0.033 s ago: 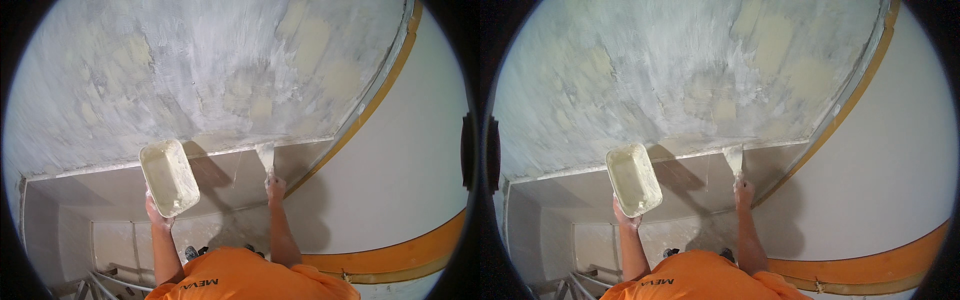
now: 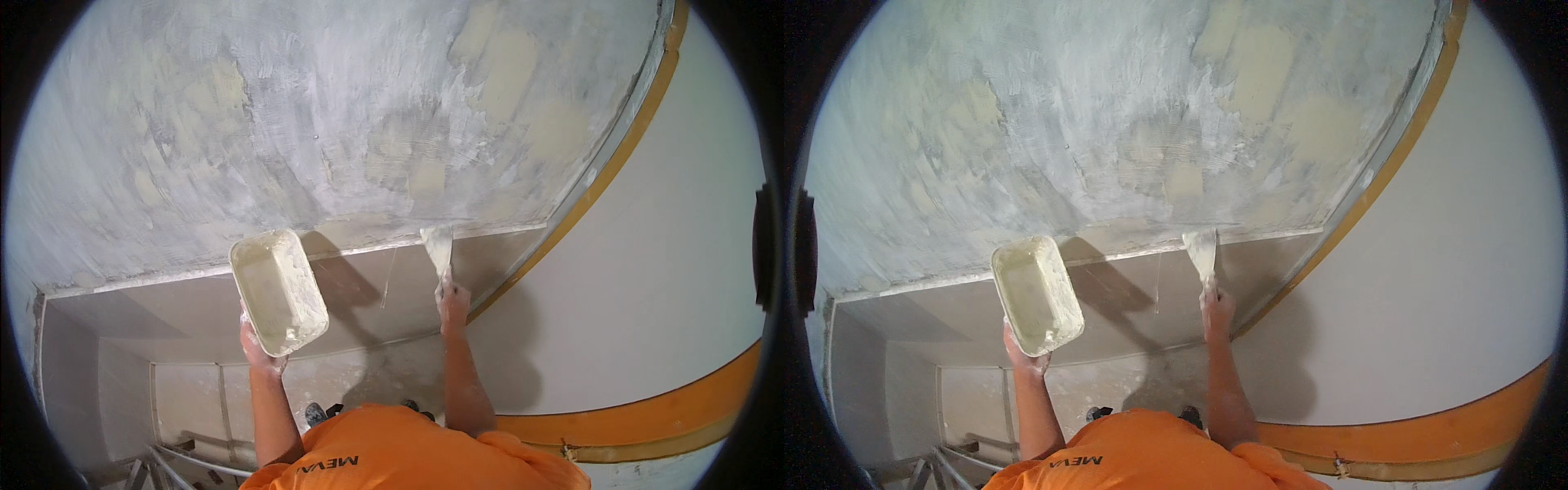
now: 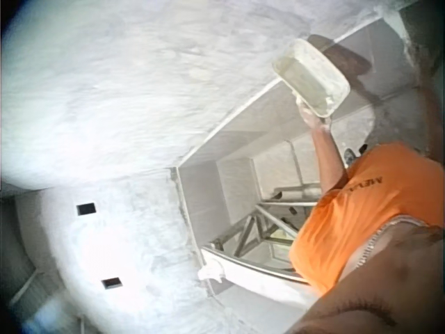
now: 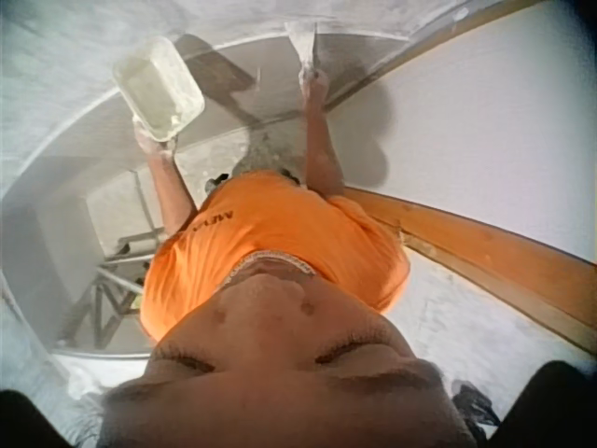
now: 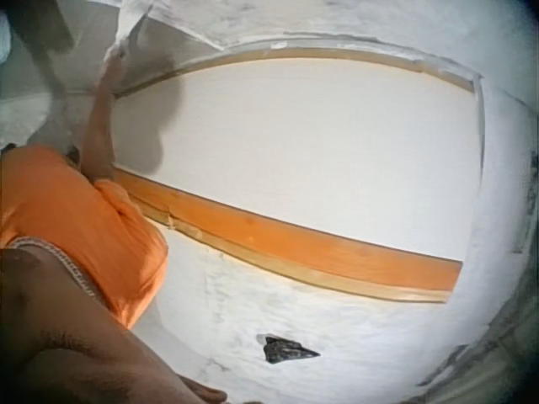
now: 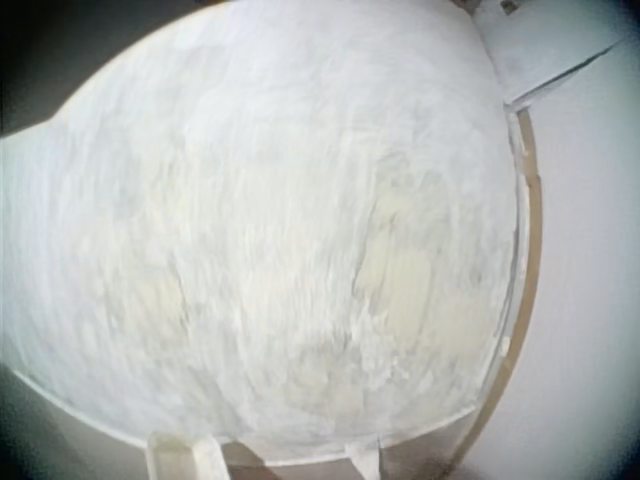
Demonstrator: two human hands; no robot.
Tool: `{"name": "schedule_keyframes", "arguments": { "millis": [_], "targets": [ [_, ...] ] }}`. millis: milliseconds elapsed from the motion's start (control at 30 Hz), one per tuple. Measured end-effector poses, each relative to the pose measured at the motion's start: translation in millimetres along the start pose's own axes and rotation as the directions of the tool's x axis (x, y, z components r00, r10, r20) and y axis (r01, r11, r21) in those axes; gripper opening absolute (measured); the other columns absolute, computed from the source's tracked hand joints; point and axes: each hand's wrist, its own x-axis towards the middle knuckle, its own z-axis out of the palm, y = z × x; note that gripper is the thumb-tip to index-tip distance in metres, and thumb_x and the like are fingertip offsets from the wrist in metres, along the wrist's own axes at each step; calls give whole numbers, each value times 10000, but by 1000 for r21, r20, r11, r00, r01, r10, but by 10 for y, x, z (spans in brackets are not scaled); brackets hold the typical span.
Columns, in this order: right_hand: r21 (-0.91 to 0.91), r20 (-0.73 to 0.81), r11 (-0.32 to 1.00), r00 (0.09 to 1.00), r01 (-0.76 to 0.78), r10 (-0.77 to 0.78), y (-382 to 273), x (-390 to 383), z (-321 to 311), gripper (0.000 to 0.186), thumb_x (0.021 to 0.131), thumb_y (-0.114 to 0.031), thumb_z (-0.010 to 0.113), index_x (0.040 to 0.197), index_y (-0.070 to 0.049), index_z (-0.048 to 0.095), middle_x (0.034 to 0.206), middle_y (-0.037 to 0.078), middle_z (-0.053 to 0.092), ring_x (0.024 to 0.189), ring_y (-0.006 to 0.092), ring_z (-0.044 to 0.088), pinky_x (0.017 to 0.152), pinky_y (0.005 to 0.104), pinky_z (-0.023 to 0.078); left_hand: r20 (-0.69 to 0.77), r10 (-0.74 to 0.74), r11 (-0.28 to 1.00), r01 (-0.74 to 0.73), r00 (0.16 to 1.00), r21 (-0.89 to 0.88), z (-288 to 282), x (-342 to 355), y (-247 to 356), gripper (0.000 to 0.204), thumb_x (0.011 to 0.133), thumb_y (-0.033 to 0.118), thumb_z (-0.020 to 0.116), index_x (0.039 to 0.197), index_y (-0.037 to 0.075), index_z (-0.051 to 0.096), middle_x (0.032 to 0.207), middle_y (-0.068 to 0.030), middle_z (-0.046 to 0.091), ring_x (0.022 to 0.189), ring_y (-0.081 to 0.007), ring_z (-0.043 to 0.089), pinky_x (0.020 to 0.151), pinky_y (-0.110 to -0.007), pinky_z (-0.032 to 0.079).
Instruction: The person applies plaster to a wall using a spatula and a container of joint compound, smoothing the material across the surface.
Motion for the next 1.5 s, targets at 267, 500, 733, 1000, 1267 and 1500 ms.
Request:
{"name": "schedule_keyframes", "arguments": {
  "millis": [267,500,733,1000,1267,1500],
  "targets": [
    [434,317,896,947,-97,-51,-1089,321,420,346,997,-315,591,777,-48,595,704,-23,495,634,68,443,548,244,363,-36,81,997,-81,996,14,-25,-58,-75,497,1001,337,410,1397,42,467,1299,-130,581,1120,-312,620,898,-468,566],
    [412,329,870,934,-272,136,759,65,818,326,1029,-278,546,784,-69,597,674,-71,450,588,24,398,506,204,331,-381,215,974,-226,899,16,-331,-167,-222,486,998,319,424,1390,35,466,1318,-158,568,1138,-351,616,899,-506,575],
    [134,388,919,834,369,-392,-316,-35,1081,416,904,-348,707,710,7,608,571,79,514,526,155,461,537,357,402,-437,262,965,-246,860,95,-596,-180,-249,491,1005,335,390,1389,40,471,1315,-160,561,1121,-337,616,905,-484,563],
    [-241,423,899,873,367,-243,-1006,192,938,551,828,-531,720,681,-13,602,606,142,593,581,276,583,584,425,446,-402,324,944,-268,856,190,-716,-44,-239,475,976,298,446,1321,-24,498,1219,-200,610,977,-350,686,711,-428,648],
    [-40,80,998,995,-53,56,843,902,-297,363,951,-381,649,783,-60,666,650,1,528,559,90,464,522,251,364,-330,204,979,-183,922,96,-486,-85,-254,464,1004,305,421,1374,29,473,1288,-153,578,1086,-330,638,850,-469,597],
    [197,370,957,920,-212,127,91,15,-7,294,1005,-291,557,811,-72,588,681,-15,521,535,76,443,470,239,338,-300,138,989,-145,944,-1,-368,-124,-262,509,1008,378,378,1383,48,475,1297,-156,578,1103,-340,630,888,-486,577]
  ]
}}
